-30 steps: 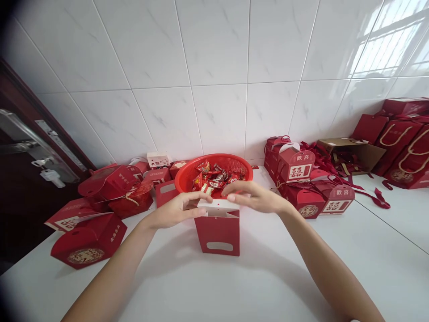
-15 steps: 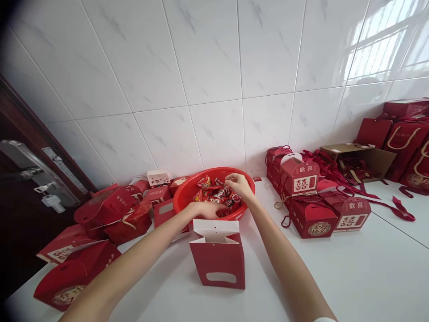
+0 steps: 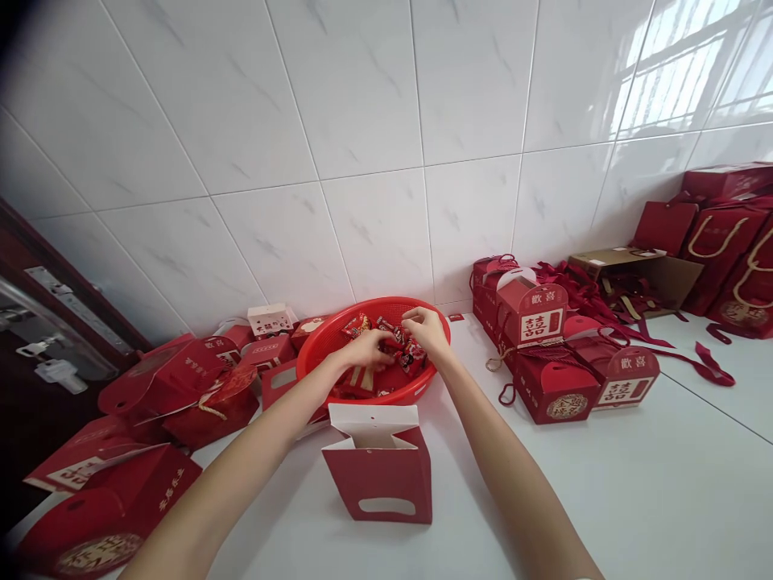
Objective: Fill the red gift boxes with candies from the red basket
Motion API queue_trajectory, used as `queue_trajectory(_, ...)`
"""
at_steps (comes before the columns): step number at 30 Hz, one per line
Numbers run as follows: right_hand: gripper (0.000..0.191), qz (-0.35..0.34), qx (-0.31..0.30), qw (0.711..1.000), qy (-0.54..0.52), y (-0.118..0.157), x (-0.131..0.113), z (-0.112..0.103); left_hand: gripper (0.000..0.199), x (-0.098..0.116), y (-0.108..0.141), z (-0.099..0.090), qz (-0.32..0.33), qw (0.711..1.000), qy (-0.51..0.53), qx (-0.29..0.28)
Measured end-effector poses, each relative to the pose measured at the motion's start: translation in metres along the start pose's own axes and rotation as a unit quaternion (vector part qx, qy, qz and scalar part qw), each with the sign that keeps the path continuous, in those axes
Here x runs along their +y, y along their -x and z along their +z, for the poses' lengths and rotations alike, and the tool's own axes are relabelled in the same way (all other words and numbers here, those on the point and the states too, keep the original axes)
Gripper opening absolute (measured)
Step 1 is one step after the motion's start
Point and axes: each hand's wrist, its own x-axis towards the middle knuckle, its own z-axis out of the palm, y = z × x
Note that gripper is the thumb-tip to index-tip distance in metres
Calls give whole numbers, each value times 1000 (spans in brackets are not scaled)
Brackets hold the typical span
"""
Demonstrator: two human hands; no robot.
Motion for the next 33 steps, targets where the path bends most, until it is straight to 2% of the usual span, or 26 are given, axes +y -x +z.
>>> queue_trajectory(3, 14, 2, -15, 1000, 8, 3, -2, 0, 40, -1, 0, -4, 42, 995, 56, 69)
queue_trajectory(6, 26, 10, -56, 998, 12, 6, -5, 2, 31, 1, -2, -3, 81, 987, 92, 105)
queue_trajectory(10, 25, 18, -82, 996, 6, 10, -7, 3, 27, 3, -6, 1, 110, 982, 118, 103)
queue_trajectory(14, 25, -1, -53, 999, -11, 8, -7, 2, 31, -1, -9, 1, 108, 983, 109, 98)
queue_trajectory(18, 24, -24, 31, 998, -44, 4, -4, -1, 39, -4, -8, 1, 96, 991, 52, 82)
queue_trajectory(20, 23, -29, 71, 995, -66, 1, -3, -2, 33, -1, -7, 4, 106, 993, 13, 58)
queue_trajectory(23, 25, -22, 103, 989, -100, -2, -4, -3, 22, 14, -6, 12, 155, 987, -34, 14)
queue_trajectory(27, 27, -6, 116, 984, -134, -1, -6, -4, 32, 37, -9, 26, 216, 957, -190, -38)
queue_trajectory(29, 26, 0, 120, 983, -139, 0, -7, -5, 42, 44, -16, 31, 198, 945, -255, -42)
queue_trajectory(33, 26, 5, 125, 982, -143, 2, -8, -5, 52, 44, -34, 32, 129, 943, -304, -30)
